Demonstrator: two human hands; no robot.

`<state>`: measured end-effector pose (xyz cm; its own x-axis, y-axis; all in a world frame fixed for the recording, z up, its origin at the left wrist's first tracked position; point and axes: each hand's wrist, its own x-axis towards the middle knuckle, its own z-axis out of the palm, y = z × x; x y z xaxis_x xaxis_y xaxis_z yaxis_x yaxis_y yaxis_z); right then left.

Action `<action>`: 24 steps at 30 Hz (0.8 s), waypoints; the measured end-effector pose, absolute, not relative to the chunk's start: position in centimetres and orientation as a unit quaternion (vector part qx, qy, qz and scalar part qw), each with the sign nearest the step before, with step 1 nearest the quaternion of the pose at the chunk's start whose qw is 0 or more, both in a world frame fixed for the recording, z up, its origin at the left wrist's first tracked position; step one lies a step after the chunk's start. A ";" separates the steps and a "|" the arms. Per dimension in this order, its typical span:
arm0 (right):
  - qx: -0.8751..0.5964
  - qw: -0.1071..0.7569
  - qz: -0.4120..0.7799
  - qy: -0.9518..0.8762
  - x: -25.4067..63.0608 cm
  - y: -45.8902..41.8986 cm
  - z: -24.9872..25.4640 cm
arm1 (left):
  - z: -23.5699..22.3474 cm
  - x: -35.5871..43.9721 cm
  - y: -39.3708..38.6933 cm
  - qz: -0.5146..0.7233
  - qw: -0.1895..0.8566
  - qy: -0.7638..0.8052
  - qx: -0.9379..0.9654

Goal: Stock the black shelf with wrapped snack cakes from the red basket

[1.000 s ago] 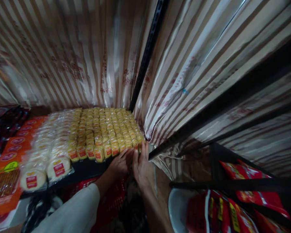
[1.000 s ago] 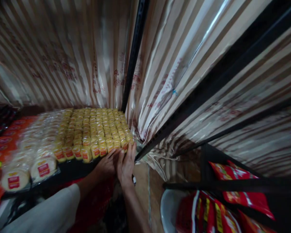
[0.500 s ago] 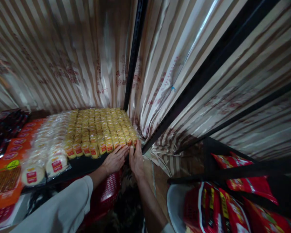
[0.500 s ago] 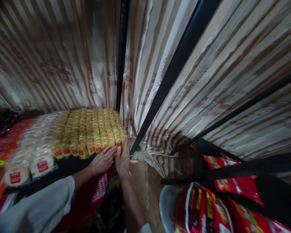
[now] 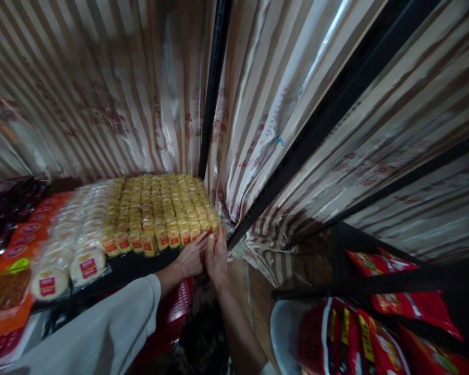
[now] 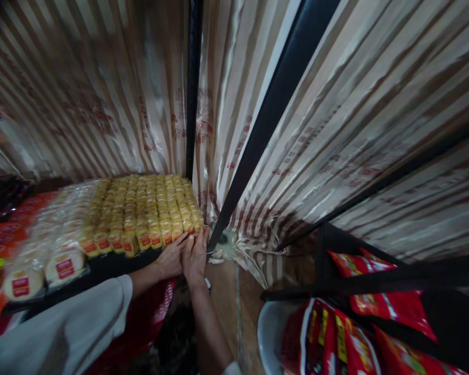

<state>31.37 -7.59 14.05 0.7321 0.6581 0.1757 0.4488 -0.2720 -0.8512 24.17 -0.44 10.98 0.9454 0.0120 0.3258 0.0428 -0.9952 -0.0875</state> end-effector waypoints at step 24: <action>-0.790 0.510 0.131 -0.314 35.7 -1.5 14.9 | 8.9 25.2 0.2 -0.271 0.047 -0.035 -0.961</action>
